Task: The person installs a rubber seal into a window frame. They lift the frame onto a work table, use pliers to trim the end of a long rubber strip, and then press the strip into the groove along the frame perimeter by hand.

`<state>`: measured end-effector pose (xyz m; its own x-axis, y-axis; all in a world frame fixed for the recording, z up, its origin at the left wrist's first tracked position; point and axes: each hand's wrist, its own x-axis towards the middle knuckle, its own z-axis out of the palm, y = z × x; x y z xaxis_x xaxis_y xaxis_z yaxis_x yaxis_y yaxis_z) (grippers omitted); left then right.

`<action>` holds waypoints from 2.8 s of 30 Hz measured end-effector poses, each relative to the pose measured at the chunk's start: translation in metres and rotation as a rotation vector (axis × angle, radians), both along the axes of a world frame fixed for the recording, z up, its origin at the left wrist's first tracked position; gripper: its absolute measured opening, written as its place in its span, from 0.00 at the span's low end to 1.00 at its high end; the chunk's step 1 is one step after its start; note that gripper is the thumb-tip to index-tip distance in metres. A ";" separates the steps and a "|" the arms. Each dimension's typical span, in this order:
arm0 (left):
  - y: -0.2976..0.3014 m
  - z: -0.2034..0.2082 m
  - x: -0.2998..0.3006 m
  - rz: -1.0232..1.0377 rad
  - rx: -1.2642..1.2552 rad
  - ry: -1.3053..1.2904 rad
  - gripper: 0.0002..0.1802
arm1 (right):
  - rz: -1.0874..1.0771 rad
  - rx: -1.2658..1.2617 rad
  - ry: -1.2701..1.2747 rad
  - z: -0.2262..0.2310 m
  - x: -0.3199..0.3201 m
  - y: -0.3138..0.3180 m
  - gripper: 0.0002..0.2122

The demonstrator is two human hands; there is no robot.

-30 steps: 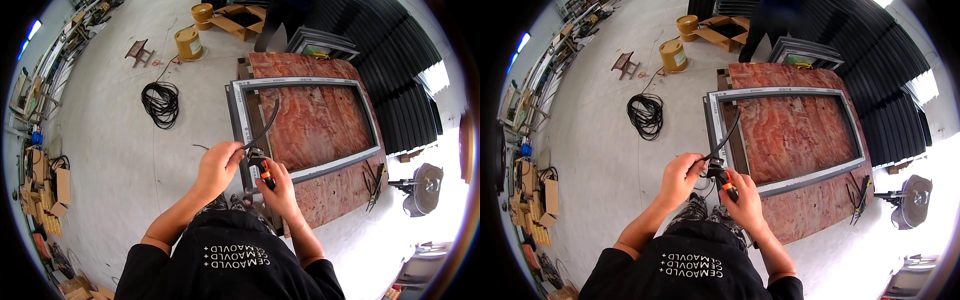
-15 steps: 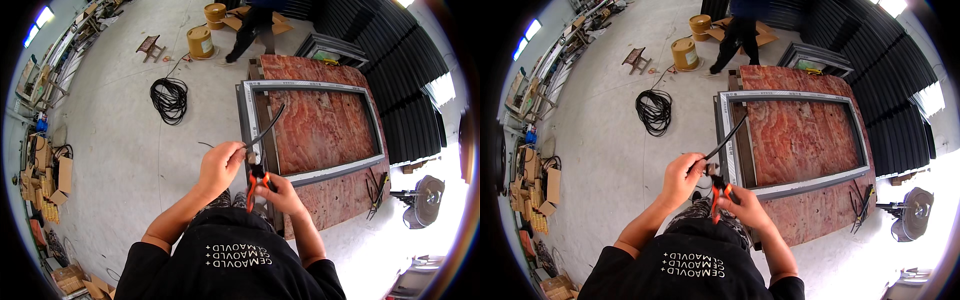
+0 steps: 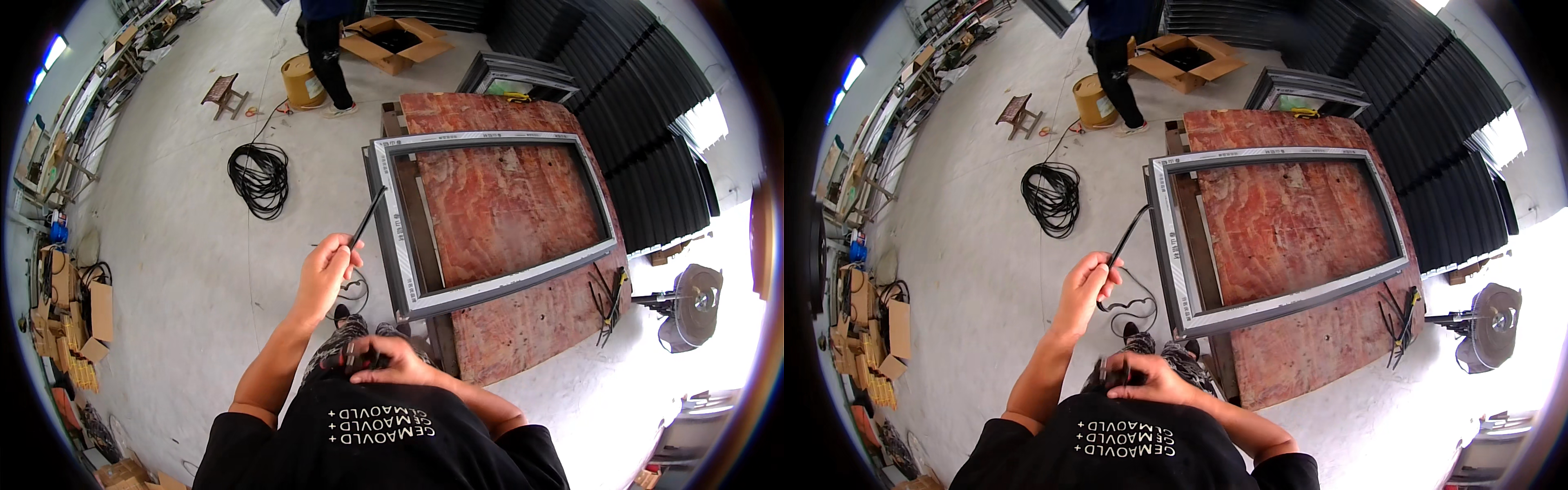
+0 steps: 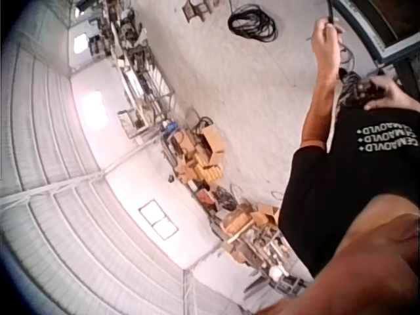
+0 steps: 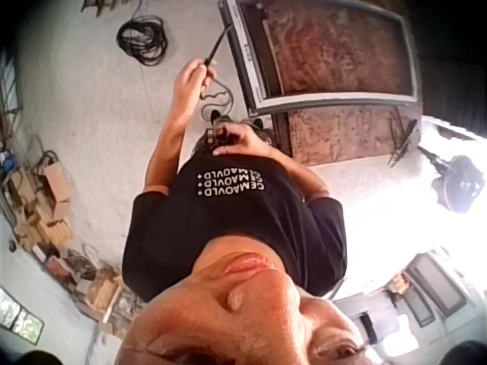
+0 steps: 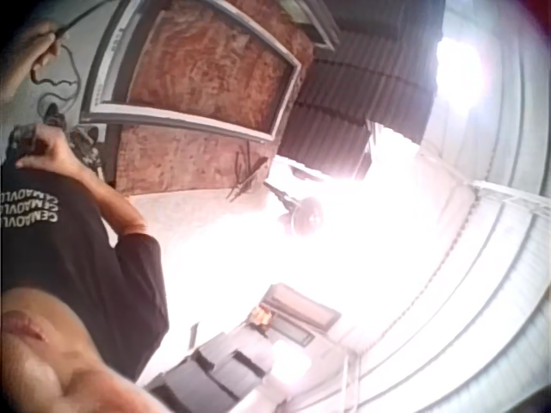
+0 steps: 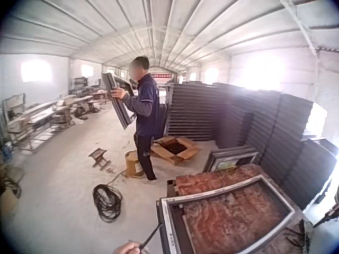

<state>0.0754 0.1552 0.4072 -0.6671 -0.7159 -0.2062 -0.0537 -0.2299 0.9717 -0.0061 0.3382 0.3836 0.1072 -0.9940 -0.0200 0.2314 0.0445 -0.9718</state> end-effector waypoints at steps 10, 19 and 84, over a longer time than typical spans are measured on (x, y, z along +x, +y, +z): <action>-0.012 0.004 0.008 0.036 0.124 0.075 0.11 | -0.269 0.084 -0.433 -0.019 -0.057 -0.012 0.20; -0.010 0.000 0.005 -0.153 0.030 -0.009 0.08 | -0.072 0.411 -0.755 -0.032 0.006 0.005 0.27; 0.020 -0.002 0.002 0.014 -0.746 -0.224 0.03 | -0.698 0.169 1.386 -0.042 -0.090 0.019 0.14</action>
